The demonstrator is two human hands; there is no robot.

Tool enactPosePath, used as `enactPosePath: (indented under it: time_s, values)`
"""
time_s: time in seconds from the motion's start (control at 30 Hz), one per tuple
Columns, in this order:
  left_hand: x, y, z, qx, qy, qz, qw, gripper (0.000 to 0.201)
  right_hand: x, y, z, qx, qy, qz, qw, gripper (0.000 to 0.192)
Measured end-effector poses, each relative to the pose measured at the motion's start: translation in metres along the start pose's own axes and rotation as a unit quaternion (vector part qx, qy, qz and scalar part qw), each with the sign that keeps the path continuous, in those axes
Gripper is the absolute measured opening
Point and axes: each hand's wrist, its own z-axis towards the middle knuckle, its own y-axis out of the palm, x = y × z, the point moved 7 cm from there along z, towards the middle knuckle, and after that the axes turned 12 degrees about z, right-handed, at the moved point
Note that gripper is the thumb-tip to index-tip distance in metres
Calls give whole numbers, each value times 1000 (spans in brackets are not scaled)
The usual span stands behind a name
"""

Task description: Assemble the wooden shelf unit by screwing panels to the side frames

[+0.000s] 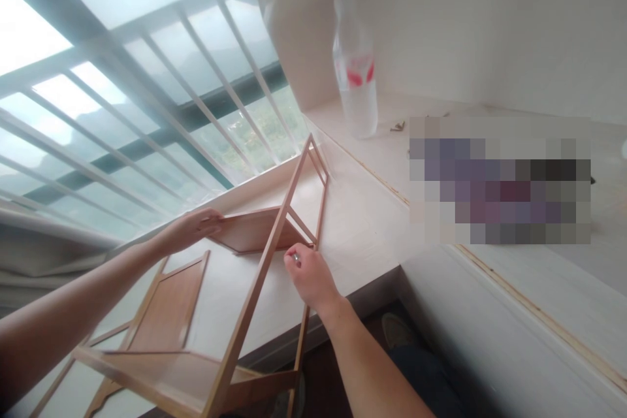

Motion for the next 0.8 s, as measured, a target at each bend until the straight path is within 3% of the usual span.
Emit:
enactPosePath:
  time_s: [0.1,0.23,0.47,0.6,0.8]
  values:
    - [12,-5,7,-11,53,-5,999,44,1,-1,-1,-2,0,-6,1000,20]
    - [21,-10,13,-6,73,10,997,47,-2,-3,-3,-4,7,-10,1000,20]
    - [35,-10,16,-42,55,63,996,56,-3,-7,-4,-1,7,-22,1000,19]
    - [46,-15,18,-38,65,67,995,50,-3,-10,-6,4,3,-24,1000,19]
    - [88,-22,31,-23,94,19,995,46,-8,-19,-8,16,1,-26,1000,17]
